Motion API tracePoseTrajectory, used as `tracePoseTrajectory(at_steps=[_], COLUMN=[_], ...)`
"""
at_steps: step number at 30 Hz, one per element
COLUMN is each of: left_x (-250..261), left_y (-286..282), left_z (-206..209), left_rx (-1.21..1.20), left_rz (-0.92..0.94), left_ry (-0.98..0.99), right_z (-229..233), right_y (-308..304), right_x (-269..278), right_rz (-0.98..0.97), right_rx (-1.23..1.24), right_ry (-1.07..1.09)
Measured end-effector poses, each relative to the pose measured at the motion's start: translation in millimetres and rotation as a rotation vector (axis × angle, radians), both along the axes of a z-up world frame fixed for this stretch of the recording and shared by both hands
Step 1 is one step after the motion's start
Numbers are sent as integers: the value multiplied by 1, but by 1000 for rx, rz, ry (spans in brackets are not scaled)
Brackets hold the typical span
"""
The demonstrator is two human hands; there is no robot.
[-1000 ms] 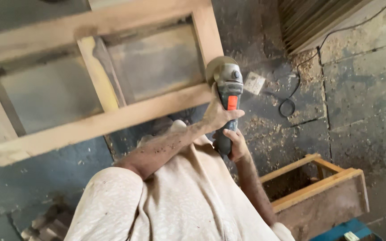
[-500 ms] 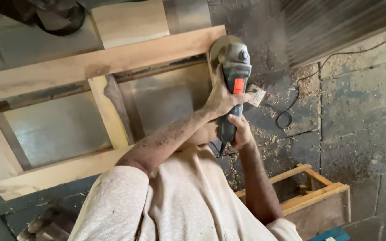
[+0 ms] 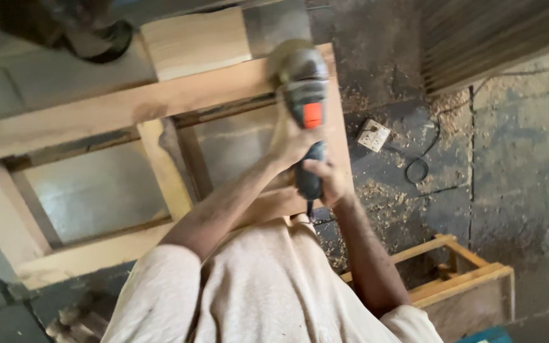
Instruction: The person uses an angle grinder with a sanding disc to smooth the surfaces of a rectangular wooden frame. They systematically move the tool along the edges and flat surfaces, generating sawdust. The person briefly lifts and repositions the frame to access different areas before continuing the sanding process.
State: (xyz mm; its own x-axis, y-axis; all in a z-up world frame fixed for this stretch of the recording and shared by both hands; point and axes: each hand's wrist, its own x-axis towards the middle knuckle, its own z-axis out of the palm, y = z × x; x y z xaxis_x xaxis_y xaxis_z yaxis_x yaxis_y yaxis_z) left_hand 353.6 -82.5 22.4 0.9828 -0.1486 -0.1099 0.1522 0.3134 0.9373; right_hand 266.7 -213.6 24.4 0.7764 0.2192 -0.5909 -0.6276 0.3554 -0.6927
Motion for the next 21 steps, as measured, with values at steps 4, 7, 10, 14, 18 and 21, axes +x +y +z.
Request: tracePoseTrajectory(at_steps=[4,7,10,14,18,21], left_x=[-11,2,25,36,18,-3], left_y=[19,15,-12,-33,-41,-43], left_z=[-6,-5,4,14,9,2], left_rx=[-17,132,-79,-96,40,83], left_rz=[62,-2,-84,-142,-122,-148], left_ry=[-135,3,73,108,-57,-86], right_z=[-7,-9,-3,0,-2,-4], right_y=[12,8,-11,-29,-37,-38], right_x=[-5,3,17,21,-2,-27], right_rz=[11,-31,-56,-114,-149,-189], right_rx=[3,-26,-34,21,33,-18], right_ry=[48,43,83,29,18,46])
